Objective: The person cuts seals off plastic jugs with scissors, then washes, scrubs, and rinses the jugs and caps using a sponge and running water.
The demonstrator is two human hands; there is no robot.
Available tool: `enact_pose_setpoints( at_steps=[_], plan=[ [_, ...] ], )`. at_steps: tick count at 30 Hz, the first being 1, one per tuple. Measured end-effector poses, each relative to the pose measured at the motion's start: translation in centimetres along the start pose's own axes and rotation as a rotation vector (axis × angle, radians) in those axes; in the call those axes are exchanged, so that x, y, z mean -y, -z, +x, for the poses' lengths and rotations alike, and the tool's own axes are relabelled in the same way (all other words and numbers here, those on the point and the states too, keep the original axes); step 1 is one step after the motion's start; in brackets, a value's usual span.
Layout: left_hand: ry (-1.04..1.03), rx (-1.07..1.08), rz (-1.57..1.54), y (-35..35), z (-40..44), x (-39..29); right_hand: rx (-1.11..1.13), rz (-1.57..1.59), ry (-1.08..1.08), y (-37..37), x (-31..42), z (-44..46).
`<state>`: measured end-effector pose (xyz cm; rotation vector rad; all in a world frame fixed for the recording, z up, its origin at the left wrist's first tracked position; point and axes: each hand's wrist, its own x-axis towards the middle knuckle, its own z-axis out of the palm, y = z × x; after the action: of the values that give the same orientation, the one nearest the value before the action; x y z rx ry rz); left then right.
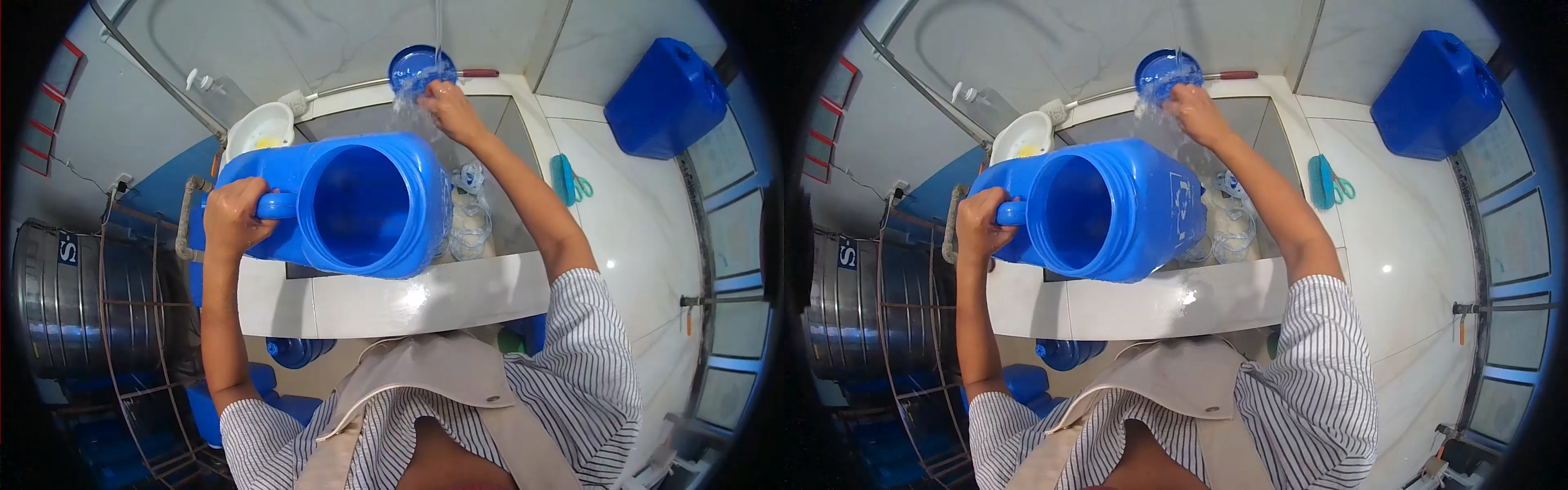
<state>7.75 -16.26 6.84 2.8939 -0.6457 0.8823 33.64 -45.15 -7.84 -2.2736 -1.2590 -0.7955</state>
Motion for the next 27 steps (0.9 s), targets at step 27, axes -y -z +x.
enact_pose_setpoints(
  at_steps=[27],
  plan=[
    [0.099,0.030,-0.028,-8.5,-0.4,-1.2,0.172,-0.046,0.028,-0.4,-0.5,-3.8]
  ],
)
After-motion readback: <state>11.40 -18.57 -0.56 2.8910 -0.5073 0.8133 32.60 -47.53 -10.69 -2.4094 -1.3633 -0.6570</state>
